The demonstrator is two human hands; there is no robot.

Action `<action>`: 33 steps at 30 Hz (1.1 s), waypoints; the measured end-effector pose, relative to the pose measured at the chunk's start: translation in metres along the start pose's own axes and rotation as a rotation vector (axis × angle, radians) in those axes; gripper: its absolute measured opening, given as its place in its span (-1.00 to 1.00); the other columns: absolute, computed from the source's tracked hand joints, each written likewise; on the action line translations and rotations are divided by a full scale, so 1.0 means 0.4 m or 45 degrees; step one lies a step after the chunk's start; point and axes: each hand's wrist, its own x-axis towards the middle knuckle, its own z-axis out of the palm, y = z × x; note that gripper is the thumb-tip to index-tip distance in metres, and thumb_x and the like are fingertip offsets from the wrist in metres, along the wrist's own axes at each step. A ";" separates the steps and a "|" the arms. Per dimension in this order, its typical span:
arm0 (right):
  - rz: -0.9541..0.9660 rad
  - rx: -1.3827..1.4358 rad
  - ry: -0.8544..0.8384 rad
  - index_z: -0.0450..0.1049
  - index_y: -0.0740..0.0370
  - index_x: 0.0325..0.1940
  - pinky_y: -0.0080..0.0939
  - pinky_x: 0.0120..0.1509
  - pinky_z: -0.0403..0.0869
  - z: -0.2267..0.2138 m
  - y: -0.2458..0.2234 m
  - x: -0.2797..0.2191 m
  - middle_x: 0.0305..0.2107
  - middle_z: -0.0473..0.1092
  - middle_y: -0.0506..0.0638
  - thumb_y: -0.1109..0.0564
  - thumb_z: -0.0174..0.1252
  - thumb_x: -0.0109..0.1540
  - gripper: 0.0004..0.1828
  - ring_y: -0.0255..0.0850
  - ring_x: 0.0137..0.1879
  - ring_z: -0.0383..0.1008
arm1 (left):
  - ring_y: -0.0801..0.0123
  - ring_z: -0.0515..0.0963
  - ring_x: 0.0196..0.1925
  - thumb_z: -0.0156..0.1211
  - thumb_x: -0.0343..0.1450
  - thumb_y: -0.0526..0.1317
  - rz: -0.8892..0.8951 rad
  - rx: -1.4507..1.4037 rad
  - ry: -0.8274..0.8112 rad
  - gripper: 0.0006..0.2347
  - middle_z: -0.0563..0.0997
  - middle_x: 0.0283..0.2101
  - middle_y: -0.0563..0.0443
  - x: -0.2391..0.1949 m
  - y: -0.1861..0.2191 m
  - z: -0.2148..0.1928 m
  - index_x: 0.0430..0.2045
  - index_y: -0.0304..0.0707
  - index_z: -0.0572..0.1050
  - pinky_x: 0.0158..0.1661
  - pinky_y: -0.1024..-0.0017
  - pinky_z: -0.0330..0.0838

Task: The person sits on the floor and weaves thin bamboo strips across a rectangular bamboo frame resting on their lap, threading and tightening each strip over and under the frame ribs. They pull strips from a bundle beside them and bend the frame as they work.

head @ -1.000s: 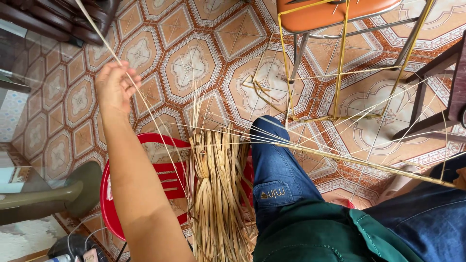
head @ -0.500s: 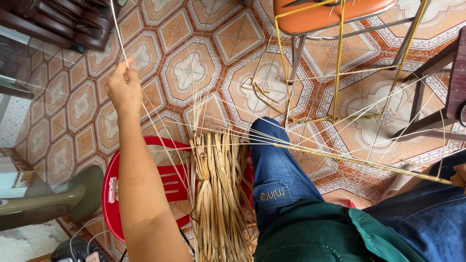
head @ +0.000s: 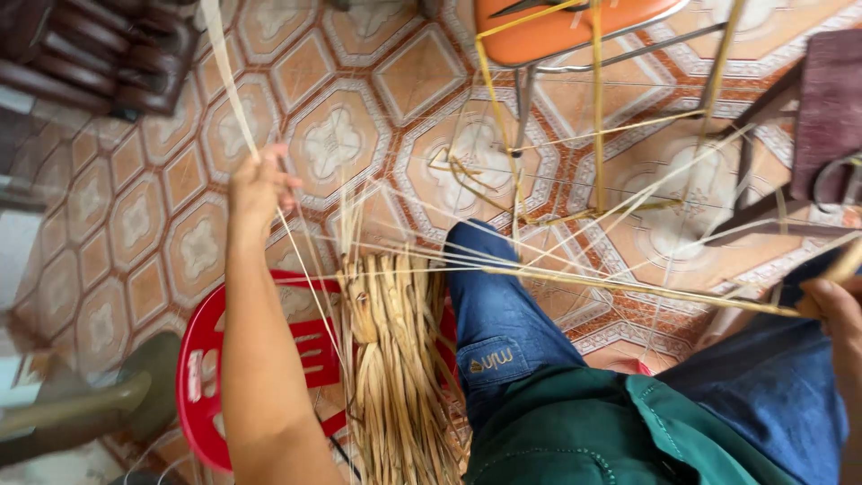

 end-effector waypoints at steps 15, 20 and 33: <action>-0.154 0.747 0.173 0.47 0.26 -0.02 -0.33 0.23 0.47 0.087 -0.578 -0.176 -0.13 0.52 -0.04 0.27 0.15 0.41 -0.93 -0.34 0.02 0.52 | 0.52 0.61 -0.51 -0.04 0.56 -0.20 0.602 -0.109 -1.407 -0.79 0.53 -0.61 0.11 -0.639 0.480 0.988 -0.04 -0.08 0.56 -0.45 0.43 0.57; -0.519 -0.167 0.373 0.50 0.34 -0.05 -0.30 0.15 0.43 0.051 -0.676 -0.208 -0.01 0.46 0.14 0.29 0.22 0.35 -0.90 -0.20 0.06 0.46 | 0.04 0.69 -0.14 0.07 0.48 -0.24 1.133 0.034 -1.274 -0.83 0.65 -0.18 -0.20 -0.750 0.319 1.166 -0.15 -0.14 0.60 -0.13 0.19 0.57; -0.048 0.142 0.278 0.52 0.27 0.09 -0.40 -0.21 0.49 0.050 -0.646 -0.197 -0.18 0.51 -0.04 0.26 0.17 0.42 -0.84 -0.40 -0.30 0.46 | 0.13 0.69 -0.23 0.22 0.46 -0.25 1.076 0.303 -1.034 -0.92 0.64 -0.22 -0.05 -0.562 0.325 0.877 -0.23 -0.15 0.60 -0.21 0.27 0.56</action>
